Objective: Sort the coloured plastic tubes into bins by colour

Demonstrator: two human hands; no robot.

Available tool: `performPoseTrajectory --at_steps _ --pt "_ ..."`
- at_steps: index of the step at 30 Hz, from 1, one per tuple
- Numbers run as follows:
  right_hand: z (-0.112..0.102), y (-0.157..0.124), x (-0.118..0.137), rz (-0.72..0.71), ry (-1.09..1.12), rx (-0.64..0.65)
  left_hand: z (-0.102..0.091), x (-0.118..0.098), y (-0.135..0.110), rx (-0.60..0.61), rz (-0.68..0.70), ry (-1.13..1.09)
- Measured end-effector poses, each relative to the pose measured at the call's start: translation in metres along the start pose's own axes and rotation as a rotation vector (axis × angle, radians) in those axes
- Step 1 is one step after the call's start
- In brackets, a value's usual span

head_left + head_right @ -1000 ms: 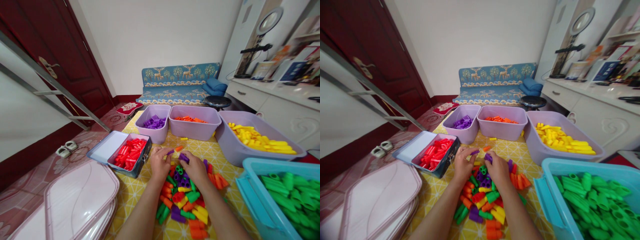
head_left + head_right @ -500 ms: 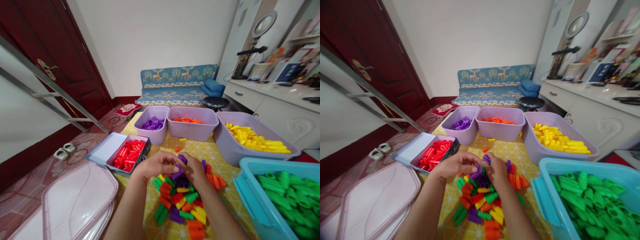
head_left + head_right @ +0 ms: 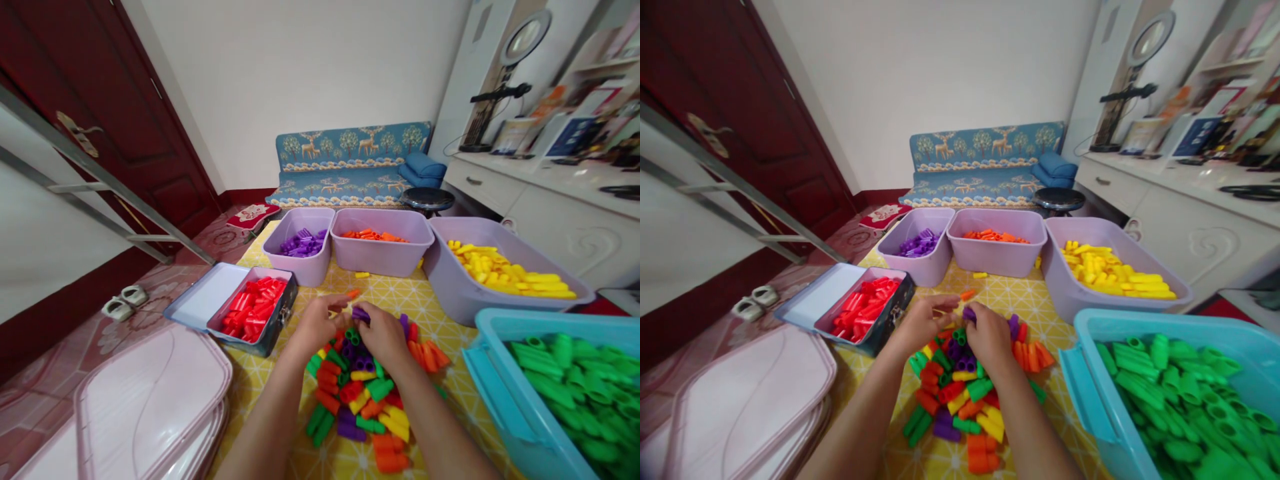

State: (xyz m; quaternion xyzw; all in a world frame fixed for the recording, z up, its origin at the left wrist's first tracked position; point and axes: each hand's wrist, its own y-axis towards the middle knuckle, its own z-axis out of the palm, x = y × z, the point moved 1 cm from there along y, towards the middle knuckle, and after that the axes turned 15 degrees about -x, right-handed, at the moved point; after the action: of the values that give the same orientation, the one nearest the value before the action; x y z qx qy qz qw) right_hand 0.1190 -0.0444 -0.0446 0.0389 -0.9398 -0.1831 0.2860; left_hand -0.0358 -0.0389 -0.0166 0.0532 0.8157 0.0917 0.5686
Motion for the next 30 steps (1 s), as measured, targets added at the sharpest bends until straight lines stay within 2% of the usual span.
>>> performPoseTrajectory --at_steps 2,5,8,11,14,18,21,26,30 --pt "0.000 0.001 0.001 -0.024 0.024 0.014 0.005 0.009 -0.006 0.087 0.016 0.113" --pt "-0.007 0.003 0.002 -0.053 0.092 0.092 0.002 0.011 -0.006 0.182 0.016 0.119" --pt "-0.024 0.004 0.003 -0.111 0.100 0.172 -0.013 0.003 -0.004 0.239 0.036 0.179" --pt "-0.047 0.005 0.001 -0.172 0.042 0.260 -0.026 -0.005 -0.007 0.411 0.128 0.267" --pt "-0.061 0.002 -0.003 -0.214 0.012 0.382 -0.028 -0.006 -0.011 0.508 0.225 0.361" --pt "-0.059 -0.003 -0.002 -0.254 -0.046 0.415 -0.016 0.002 -0.012 0.387 0.237 0.433" --pt "-0.049 -0.004 0.004 -0.268 -0.038 0.389 -0.009 0.011 -0.009 0.297 0.212 0.331" --pt "-0.030 0.002 0.006 -0.183 0.040 0.184 -0.003 0.026 -0.004 0.191 0.044 0.040" --pt "-0.020 0.005 0.004 -0.048 0.154 0.108 0.001 0.032 -0.003 0.132 -0.010 -0.084"
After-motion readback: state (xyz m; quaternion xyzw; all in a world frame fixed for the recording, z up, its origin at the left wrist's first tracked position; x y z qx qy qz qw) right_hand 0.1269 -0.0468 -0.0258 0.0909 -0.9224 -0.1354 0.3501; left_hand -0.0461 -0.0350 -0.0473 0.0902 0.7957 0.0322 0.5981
